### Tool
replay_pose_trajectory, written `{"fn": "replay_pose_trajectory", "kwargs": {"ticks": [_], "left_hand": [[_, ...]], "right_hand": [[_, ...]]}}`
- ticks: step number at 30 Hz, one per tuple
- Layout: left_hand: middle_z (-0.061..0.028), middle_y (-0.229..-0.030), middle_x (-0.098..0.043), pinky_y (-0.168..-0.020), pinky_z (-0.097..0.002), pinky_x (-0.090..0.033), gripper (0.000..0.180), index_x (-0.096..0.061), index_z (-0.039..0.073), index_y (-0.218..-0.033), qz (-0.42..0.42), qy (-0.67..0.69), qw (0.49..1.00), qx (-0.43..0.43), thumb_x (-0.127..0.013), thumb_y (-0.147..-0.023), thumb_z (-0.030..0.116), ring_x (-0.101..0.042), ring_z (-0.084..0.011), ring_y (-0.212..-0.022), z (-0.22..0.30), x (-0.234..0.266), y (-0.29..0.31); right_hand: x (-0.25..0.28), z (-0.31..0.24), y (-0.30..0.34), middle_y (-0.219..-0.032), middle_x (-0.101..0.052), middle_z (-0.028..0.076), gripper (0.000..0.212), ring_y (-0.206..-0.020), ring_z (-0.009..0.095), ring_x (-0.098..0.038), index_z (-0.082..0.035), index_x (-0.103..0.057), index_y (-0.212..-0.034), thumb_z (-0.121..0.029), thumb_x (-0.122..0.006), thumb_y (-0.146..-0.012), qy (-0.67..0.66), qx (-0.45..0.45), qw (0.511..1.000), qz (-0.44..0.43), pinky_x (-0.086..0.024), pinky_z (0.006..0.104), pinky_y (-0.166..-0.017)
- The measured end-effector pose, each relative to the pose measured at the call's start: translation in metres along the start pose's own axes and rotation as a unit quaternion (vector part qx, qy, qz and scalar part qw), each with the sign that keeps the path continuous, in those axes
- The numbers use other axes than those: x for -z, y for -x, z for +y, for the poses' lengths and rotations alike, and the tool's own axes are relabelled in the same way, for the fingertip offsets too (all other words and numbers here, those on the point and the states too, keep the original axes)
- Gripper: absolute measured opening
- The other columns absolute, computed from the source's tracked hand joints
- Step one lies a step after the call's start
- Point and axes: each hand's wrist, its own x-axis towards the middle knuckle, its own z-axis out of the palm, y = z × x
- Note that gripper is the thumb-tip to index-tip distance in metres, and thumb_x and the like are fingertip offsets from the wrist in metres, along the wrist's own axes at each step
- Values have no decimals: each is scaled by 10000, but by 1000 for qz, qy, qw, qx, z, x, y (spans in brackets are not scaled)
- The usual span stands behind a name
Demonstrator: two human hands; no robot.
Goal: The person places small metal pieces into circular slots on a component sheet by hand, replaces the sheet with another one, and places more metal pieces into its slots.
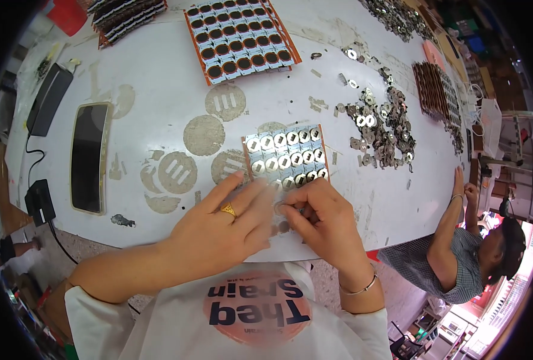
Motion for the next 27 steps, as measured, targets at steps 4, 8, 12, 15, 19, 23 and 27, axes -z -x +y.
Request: {"fn": "replay_pose_trajectory", "kwargs": {"ticks": [4,8,12,15,19,23,27], "left_hand": [[-118,-1369,-686,-1199,-584,-401,490,-714,70,-1102,17,28,999,24,-778,-871,497,-584,-287,-1385,1,-4,0],[-111,-1320,-690,-1185,-623,-395,508,-724,91,-1137,31,18,999,15,-785,-863,514,-605,-284,-1343,-2,-9,-1],[-104,-1273,-683,-1165,-624,-408,528,-734,131,-1187,71,31,997,21,-805,-829,512,-617,-290,-1300,-3,-16,-3],[-97,-1257,-670,-1162,-611,-407,541,-735,168,-1223,65,36,997,17,-821,-799,494,-614,-293,-1284,-2,-12,-5],[-91,-1318,-653,-1178,-605,-386,506,-731,161,-1186,73,73,994,28,-828,-791,461,-594,-288,-1335,-7,-12,-3],[-90,-1361,-640,-1177,-598,-386,474,-725,150,-1161,77,93,992,35,-841,-799,433,-585,-290,-1365,-8,-15,0],[-93,-1368,-641,-1173,-596,-388,475,-724,147,-1169,74,97,992,38,-849,-801,421,-588,-292,-1361,-8,-15,0]], "right_hand": [[2,1,3,-934,-630,55,145,-710,112,-644,-14,-717,-1023,27,-799,-910,24,14,999,-16,-518,266,-605],[10,-7,-2,-921,-628,45,141,-700,124,-632,-15,-725,-1027,23,-792,-909,69,48,996,-25,-515,276,-610],[40,11,-20,-902,-677,51,152,-706,118,-621,-28,-746,-1046,41,-756,-911,58,44,997,3,-501,268,-622],[67,23,-51,-966,-700,112,227,-825,255,-648,-41,-756,-1146,13,-705,-932,199,69,959,188,-544,360,-713],[72,54,-85,-1058,-731,92,228,-961,292,-637,-53,-759,-1165,-36,-707,-944,337,125,907,218,-532,400,-848],[75,48,-81,-1132,-750,64,262,-1033,310,-615,-91,-752,-1198,-79,-713,-939,386,154,902,114,-492,446,-914],[73,28,-71,-1161,-758,71,360,-1014,303,-637,-73,-740,-1250,-28,-741,-893,429,127,886,124,-513,446,-902]]}}
